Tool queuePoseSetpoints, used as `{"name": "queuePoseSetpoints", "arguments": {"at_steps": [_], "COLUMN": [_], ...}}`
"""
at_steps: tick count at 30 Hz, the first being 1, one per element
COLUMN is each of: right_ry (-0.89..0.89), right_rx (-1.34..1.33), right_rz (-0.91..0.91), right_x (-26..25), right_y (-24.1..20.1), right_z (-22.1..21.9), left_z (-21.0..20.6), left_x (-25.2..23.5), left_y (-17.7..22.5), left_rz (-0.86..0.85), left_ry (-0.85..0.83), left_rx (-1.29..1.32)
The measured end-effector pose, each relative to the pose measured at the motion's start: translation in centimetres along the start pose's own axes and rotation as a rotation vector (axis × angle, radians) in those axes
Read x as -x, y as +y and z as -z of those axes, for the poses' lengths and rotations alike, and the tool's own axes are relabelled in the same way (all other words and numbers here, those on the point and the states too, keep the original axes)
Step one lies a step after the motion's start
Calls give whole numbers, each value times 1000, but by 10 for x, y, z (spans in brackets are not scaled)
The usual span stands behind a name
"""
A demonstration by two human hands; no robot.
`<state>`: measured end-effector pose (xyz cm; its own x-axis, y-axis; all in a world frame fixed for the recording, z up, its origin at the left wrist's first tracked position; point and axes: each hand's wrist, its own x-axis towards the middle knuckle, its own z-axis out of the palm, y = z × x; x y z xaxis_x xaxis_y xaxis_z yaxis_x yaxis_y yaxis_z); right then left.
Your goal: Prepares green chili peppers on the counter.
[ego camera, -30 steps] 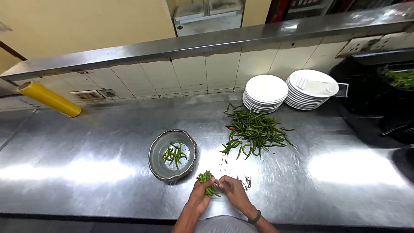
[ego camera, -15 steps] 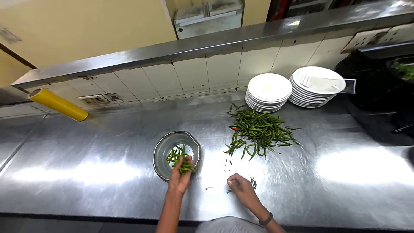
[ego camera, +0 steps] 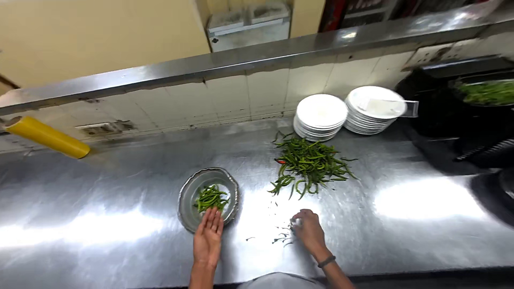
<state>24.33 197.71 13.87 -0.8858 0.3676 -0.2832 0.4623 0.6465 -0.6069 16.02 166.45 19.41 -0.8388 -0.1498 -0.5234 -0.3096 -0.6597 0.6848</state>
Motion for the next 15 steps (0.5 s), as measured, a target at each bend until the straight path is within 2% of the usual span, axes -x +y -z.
{"name": "queuePoseSetpoints", "arguments": {"at_steps": [3,6,8,11,15], "right_ry": [45,81,118,24,-79], "right_rx": [17,48,124,310,570], "right_rz": [11,92,196,418,643], "right_x": [-24,-69,-103,-141,-139], "right_y": [-16,-34,-37,-35,-27], "right_z": [21,26,18,3,-17], "left_z": [4,6,3,-3,0], "left_x": [16,28,35,42,45], "left_y": [-20,-38,-46,-51,-48], "left_rz": [-25,35,79,117,108], "left_ry": [-36,-60,-84,-155,-213], "left_rx": [-242,-359,-403,-443,-483]}}
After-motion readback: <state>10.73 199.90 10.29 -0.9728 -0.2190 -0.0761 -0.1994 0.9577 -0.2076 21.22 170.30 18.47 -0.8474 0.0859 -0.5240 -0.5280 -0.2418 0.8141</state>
